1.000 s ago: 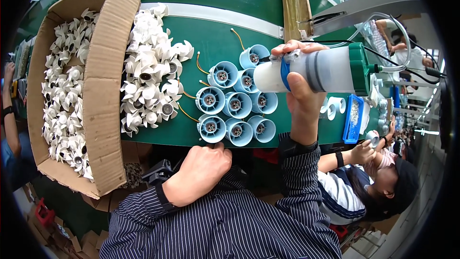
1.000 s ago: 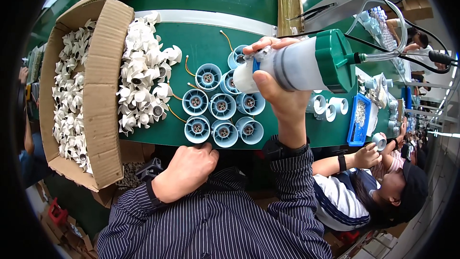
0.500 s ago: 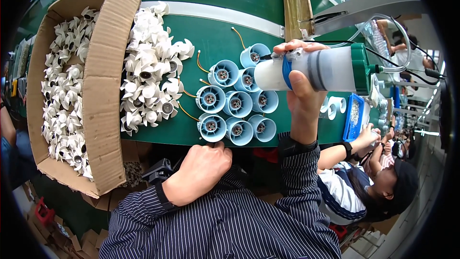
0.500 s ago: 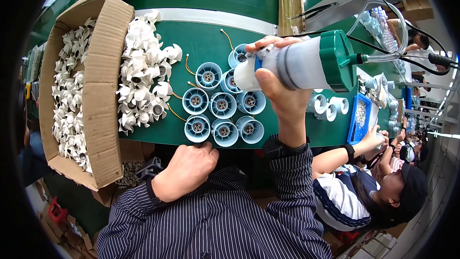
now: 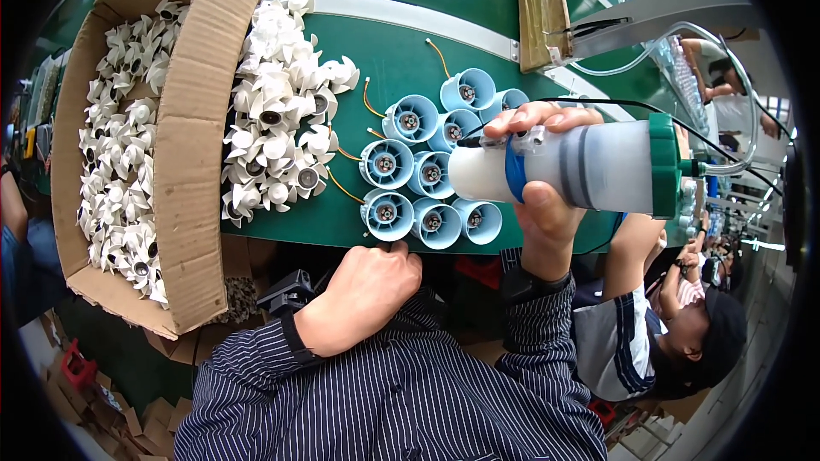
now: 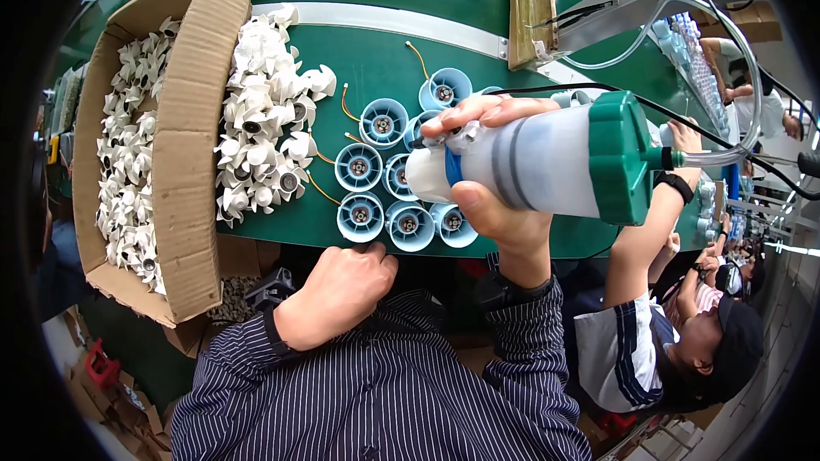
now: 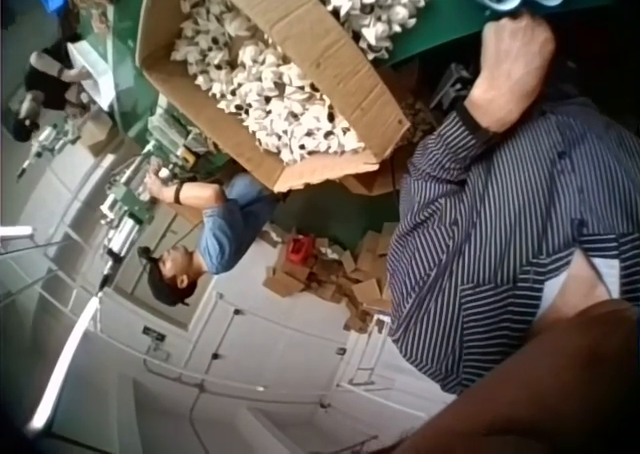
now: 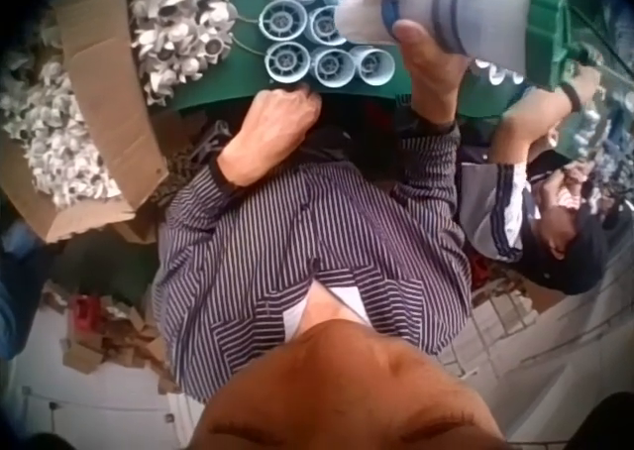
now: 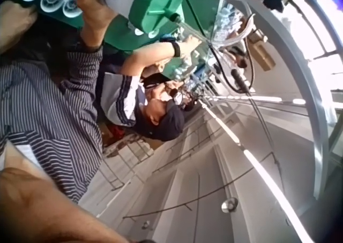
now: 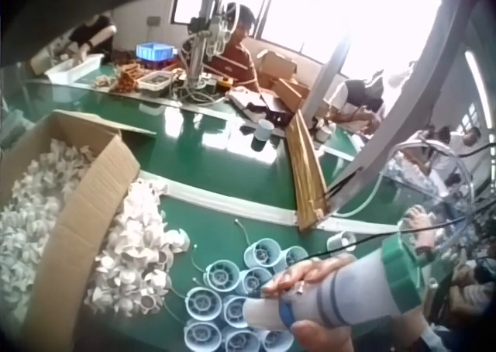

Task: Assembling small white components into blue circular housings and using a pneumatic dispenser tool on an assembly line.

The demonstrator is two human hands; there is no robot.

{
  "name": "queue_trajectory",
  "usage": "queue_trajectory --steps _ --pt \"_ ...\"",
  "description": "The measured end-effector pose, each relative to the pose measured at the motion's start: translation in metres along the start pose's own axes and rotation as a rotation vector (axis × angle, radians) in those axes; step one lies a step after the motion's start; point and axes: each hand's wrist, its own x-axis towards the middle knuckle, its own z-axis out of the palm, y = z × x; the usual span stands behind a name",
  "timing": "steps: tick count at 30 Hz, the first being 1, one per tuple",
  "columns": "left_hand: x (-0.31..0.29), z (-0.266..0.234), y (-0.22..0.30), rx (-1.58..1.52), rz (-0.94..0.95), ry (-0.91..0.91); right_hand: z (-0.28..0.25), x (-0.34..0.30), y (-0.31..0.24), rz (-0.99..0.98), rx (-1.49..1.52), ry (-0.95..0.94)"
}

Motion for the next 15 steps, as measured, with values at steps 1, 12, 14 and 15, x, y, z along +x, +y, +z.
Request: queue_trajectory --steps 1,12,14,15 --pt "-0.0002 0.0004 -0.0006 -0.001 -0.001 -0.005 0.0005 -0.0019 0.0040 0.004 0.004 -0.002" --pt "-0.0015 0.0035 -0.0021 0.018 0.052 0.086 0.0016 -0.0078 0.0096 0.030 0.005 0.033" --pt "-0.0015 0.0026 -0.0021 0.016 0.048 0.084 0.0020 -0.0077 0.0103 0.030 0.009 0.034" --pt "-0.0015 0.0022 -0.0021 0.015 0.046 0.083 0.0024 -0.0075 0.0105 0.027 0.004 0.036"
